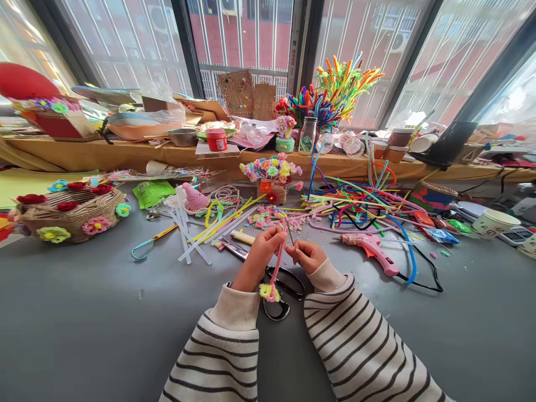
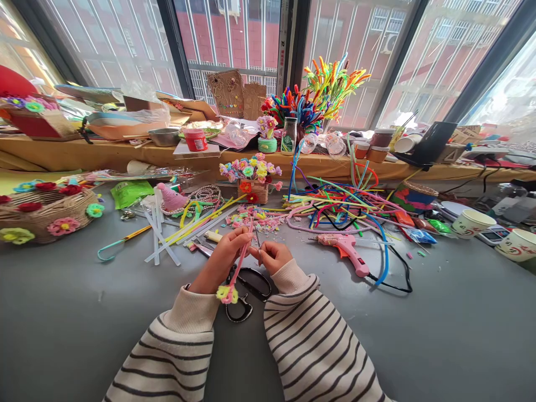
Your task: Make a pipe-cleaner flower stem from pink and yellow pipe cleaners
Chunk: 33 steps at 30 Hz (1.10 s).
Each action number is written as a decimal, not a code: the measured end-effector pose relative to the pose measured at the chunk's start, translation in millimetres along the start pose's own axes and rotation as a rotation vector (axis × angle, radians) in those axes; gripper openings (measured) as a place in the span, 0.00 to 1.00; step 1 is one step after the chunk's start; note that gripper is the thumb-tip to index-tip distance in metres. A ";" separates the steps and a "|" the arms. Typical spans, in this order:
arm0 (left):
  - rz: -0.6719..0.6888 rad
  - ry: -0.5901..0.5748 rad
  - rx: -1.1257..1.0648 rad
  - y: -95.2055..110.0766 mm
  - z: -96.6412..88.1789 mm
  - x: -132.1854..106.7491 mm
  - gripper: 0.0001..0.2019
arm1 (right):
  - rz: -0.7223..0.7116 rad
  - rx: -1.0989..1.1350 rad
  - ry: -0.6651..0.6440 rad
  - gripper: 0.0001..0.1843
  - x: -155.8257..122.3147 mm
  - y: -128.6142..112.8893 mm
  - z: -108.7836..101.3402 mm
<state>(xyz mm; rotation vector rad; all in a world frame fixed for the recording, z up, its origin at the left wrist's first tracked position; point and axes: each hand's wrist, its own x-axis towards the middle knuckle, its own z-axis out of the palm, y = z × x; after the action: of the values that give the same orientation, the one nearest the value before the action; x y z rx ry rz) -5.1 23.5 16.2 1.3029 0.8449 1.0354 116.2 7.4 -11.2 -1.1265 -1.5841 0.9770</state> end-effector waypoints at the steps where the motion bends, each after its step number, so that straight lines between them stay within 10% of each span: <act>1: 0.008 0.018 -0.006 -0.1 -0.3 0.3 0.12 | -0.006 -0.013 0.026 0.21 0.3 0.0 0.0; 9: 0.088 0.233 0.171 1.4 -1.7 1.6 0.13 | 0.065 0.092 0.219 0.22 1.8 -0.5 -3.3; 15: 0.305 0.498 0.909 -0.3 -3.2 7.9 0.11 | -0.149 0.299 -0.307 0.24 -13.7 -43.2 -4.0; 22: 0.629 0.296 1.702 6.3 -14.5 13.2 0.09 | -0.373 0.108 -0.780 0.11 -28.0 -73.0 21.4; 33: 0.838 0.235 1.778 -5.6 -15.1 12.9 0.06 | -0.374 0.029 -0.926 0.08 -36.2 -54.2 62.2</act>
<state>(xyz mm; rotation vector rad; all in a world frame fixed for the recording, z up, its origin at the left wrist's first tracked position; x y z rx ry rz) -14.2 41.0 9.9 3.2665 1.5371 0.9259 49.6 -47.1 15.5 -0.2910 -2.3744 1.3380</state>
